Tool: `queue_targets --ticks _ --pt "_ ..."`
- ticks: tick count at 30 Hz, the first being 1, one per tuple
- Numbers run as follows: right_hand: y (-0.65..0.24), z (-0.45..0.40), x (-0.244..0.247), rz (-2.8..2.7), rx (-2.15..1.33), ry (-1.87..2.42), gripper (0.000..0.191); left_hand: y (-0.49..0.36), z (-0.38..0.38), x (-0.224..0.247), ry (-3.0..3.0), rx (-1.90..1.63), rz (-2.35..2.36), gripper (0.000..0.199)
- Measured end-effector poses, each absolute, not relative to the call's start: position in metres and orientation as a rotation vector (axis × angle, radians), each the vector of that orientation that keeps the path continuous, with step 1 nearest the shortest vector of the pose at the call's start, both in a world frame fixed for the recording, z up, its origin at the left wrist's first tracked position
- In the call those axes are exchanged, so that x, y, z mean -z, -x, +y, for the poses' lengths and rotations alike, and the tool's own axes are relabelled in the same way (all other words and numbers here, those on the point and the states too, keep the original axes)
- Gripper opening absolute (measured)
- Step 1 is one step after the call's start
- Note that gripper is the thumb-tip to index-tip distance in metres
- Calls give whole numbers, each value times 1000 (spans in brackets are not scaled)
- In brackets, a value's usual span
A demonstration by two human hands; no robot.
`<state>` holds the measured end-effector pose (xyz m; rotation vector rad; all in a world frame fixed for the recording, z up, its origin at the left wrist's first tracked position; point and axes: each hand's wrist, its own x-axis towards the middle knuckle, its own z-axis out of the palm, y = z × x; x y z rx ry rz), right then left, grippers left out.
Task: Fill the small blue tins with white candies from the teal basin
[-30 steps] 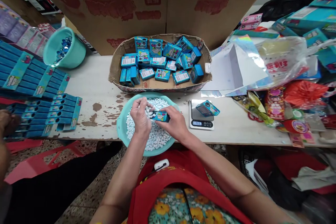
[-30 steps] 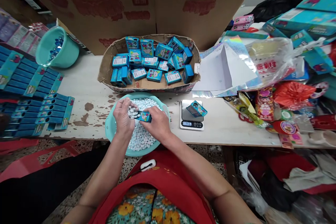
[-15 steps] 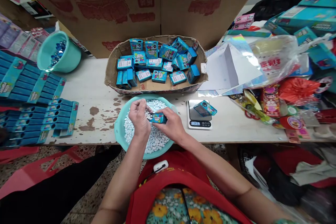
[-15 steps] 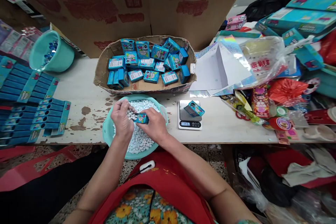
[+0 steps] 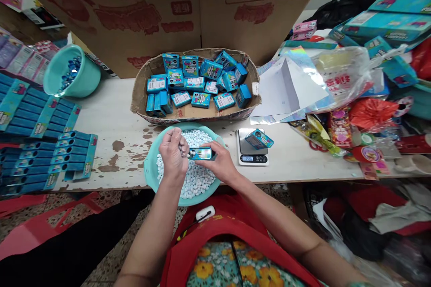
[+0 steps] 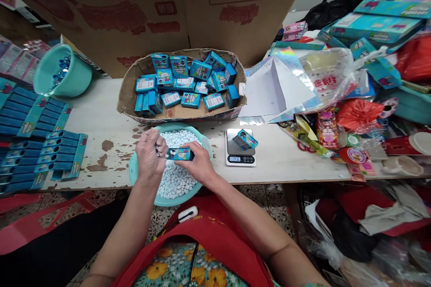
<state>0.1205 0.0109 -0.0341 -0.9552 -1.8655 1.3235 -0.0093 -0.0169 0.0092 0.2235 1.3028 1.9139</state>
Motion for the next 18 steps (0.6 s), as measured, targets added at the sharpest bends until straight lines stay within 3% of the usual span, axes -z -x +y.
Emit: queue_targets --ticks 7,12,18 --pt "-133 11 31 -1730 -1444 958 36 22 -19 -5 -179 -1905 1191 23" --pt "-145 11 22 -1661 -1464 949 38 42 -25 40 214 -1658 1420 20" --pt "-180 -3 23 -1630 -1508 963 42 38 -42 81 66 -1417 1361 27"
